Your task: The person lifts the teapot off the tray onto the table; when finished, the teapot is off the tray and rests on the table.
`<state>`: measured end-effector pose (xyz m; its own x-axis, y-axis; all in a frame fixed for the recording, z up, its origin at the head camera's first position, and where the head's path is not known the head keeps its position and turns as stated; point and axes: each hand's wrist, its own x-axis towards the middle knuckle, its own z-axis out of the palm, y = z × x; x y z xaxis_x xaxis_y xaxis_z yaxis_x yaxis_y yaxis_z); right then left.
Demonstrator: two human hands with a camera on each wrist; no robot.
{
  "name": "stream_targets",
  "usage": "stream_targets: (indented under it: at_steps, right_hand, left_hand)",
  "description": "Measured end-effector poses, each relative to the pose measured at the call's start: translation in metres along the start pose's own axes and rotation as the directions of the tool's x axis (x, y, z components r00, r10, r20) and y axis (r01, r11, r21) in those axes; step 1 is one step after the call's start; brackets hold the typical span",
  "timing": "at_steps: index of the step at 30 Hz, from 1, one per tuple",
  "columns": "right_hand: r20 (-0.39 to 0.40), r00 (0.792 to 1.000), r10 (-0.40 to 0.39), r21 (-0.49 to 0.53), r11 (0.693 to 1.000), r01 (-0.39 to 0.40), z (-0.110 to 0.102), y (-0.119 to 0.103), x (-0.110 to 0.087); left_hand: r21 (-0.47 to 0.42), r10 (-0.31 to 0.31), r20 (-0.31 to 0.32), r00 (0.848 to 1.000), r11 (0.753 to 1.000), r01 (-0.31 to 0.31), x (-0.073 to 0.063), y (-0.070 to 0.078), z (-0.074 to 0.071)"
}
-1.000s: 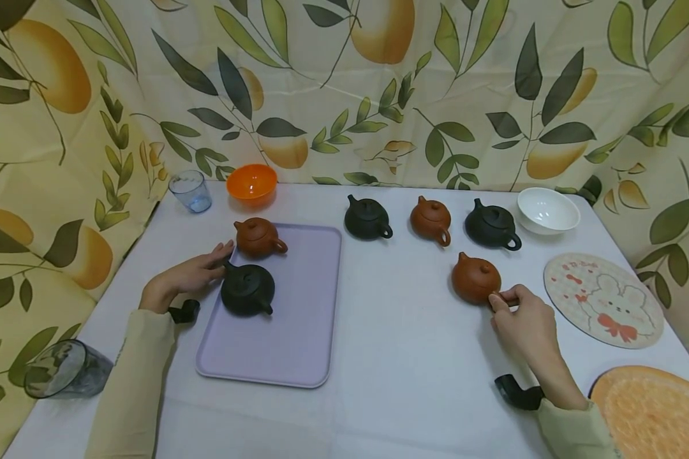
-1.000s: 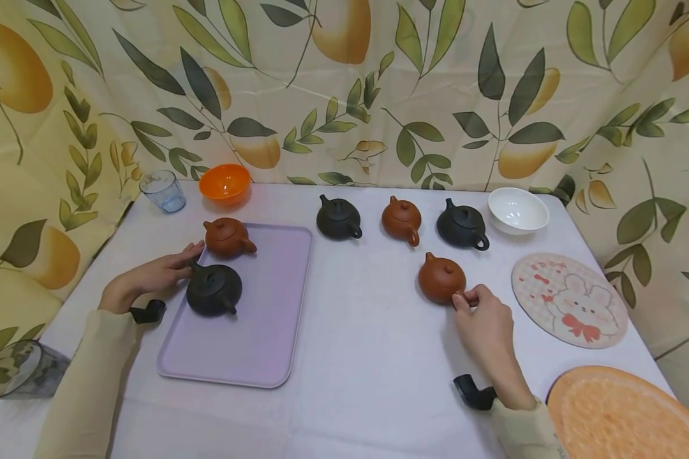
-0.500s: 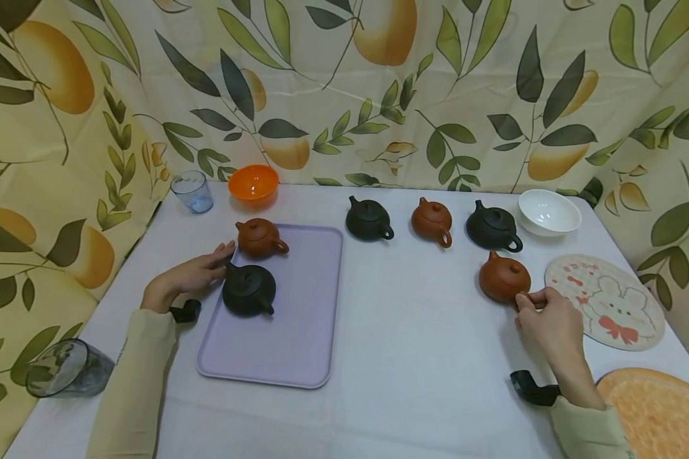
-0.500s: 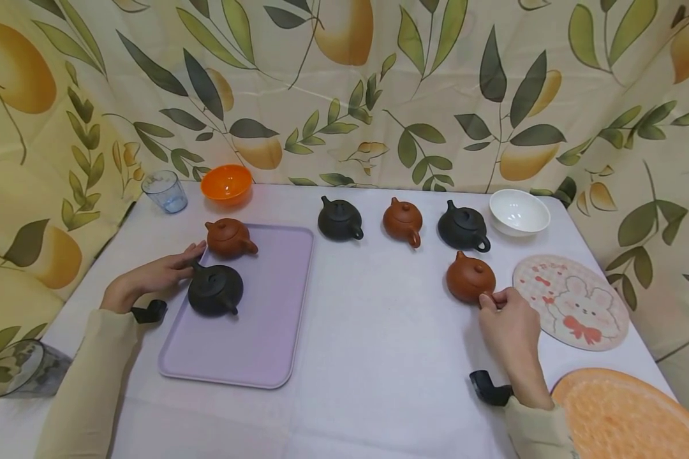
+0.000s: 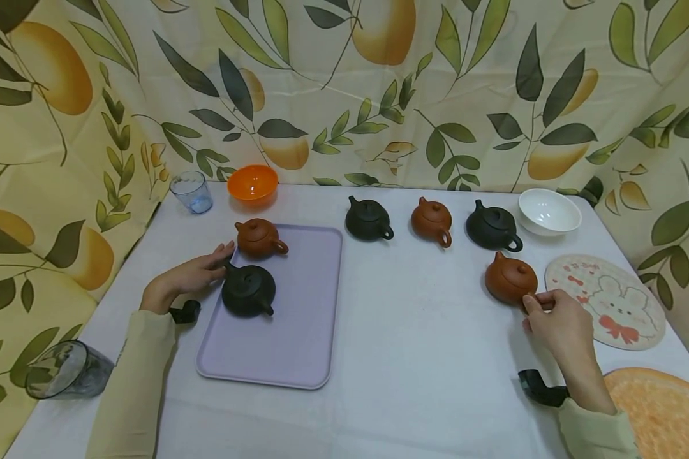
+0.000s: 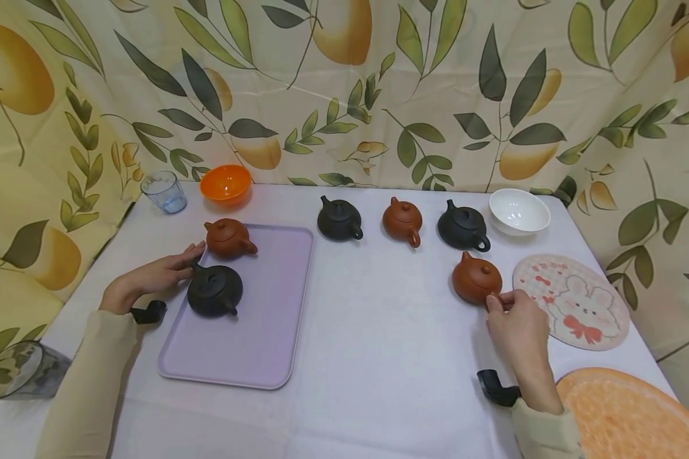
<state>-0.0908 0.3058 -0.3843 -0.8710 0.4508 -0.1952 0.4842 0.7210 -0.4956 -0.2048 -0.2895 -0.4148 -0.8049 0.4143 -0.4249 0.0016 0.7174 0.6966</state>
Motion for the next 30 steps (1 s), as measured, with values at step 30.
stream_targets:
  at_steps: [30]
  right_hand:
    - [0.057, 0.747, -0.663, 0.083, 0.749, 0.658, 0.098, -0.161, -0.088]
  left_hand:
    - [0.005, 0.030, -0.017, 0.999, 1.000, -0.030, -0.001, -0.002, 0.000]
